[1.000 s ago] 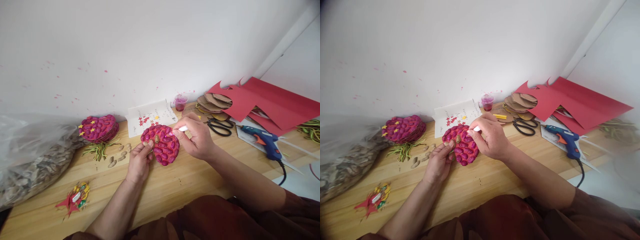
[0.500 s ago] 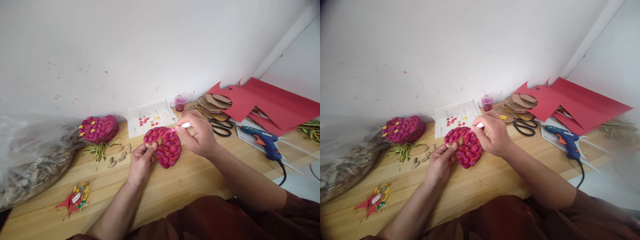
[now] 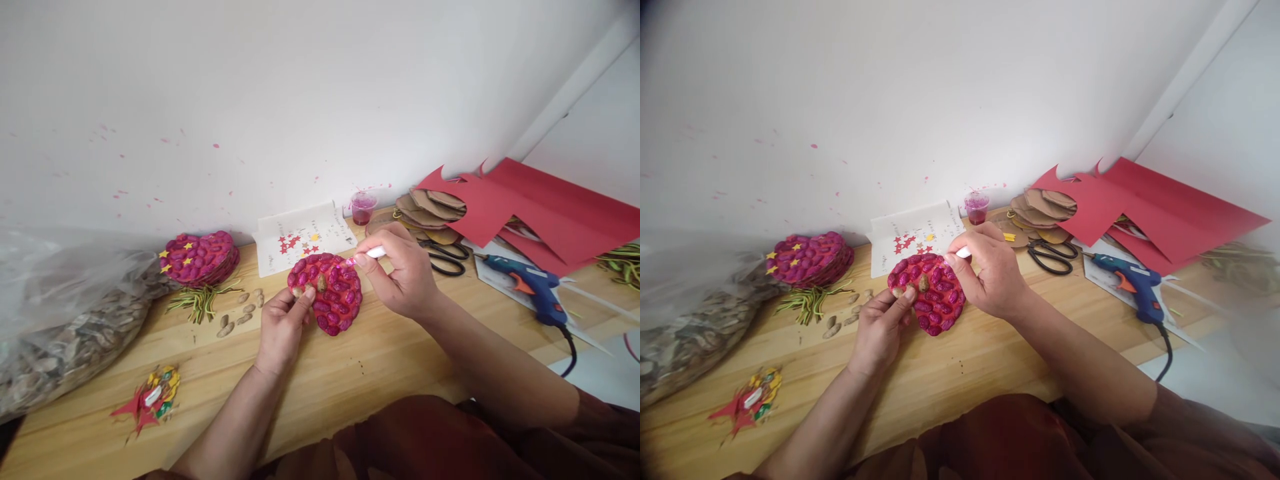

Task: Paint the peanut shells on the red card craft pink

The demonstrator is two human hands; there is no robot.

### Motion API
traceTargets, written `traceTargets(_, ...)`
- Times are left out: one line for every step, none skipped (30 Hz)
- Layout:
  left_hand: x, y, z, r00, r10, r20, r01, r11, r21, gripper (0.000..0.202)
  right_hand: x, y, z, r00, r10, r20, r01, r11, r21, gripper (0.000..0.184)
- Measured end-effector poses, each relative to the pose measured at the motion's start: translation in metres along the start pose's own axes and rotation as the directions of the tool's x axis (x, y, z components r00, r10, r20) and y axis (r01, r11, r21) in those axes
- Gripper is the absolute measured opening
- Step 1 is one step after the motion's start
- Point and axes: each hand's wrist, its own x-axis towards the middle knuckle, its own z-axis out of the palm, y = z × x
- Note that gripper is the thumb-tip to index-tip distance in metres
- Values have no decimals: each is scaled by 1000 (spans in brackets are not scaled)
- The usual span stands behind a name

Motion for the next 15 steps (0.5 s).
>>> traceTargets(0, 0, -1, 1000, 10, 8, -10, 1000, 14, 39, 0, 0, 0, 1000, 0, -2, 0, 1000, 0, 7)
traceTargets(0, -1, -1, 1000, 21, 14, -21, 999, 27, 39, 1, -1, 0, 1000, -2, -2, 2, 1000, 0, 8)
traceTargets(-1, -1, -1, 999, 32, 17, -32, 999, 38, 39, 1, -1, 0, 1000, -7, -2, 7, 1000, 1, 8)
traceTargets(-1, -1, -2, 999, 41, 15, -42, 998, 49, 39, 1, -1, 0, 1000, -13, -2, 13, 1000, 3, 8)
traceTargets(-1, -1, -2, 999, 49, 12, -49, 997, 58, 40, 1, 0, 0, 1000, -16, -4, 16, 1000, 5, 8)
traceTargets(-1, -1, -2, 998, 55, 7, -56, 996, 66, 40, 0, 0, 0, 1000, -16, -4, 16, 1000, 6, 8)
traceTargets(-1, -1, -1, 998, 61, 3, -61, 995, 74, 40, 0, 0, 0, 1000, -13, -5, 13, 1000, 6, 7)
traceTargets(-1, -1, -1, 998, 65, -1, -64, 995, 80, 40, 0, 1, 0, 1000, -10, -4, 10, 1000, 6, 7)
traceTargets(-1, -2, -1, 998, 65, -5, -65, 995, 82, 40, -1, 1, 0, 1000, -7, 0, 7, 1000, 6, 7)
traceTargets(0, -2, -1, 998, 66, -9, -65, 995, 81, 40, -1, 1, 0, 1000, -5, 5, 5, 1000, 6, 7)
traceTargets(0, -2, -1, 998, 65, -11, -64, 995, 80, 40, -1, 1, 0, 1000, -6, 10, 6, 1000, 5, 7)
traceTargets(0, -2, -1, 998, 64, -14, -63, 995, 79, 40, -1, 1, 0, 1000, -11, 11, 11, 1000, 5, 7)
traceTargets(0, -3, -1, 998, 64, -15, -62, 995, 79, 39, -1, 0, 0, 1000, -19, 9, 19, 1000, 4, 7)
traceTargets(-1, -3, -1, 998, 67, -15, -65, 995, 79, 38, -1, -1, 0, 1000, -29, 6, 29, 1000, 6, 7)
traceTargets(-1, -2, -1, 997, 71, -13, -69, 994, 81, 38, -1, -2, 0, 999, -37, 3, 37, 999, 11, 7)
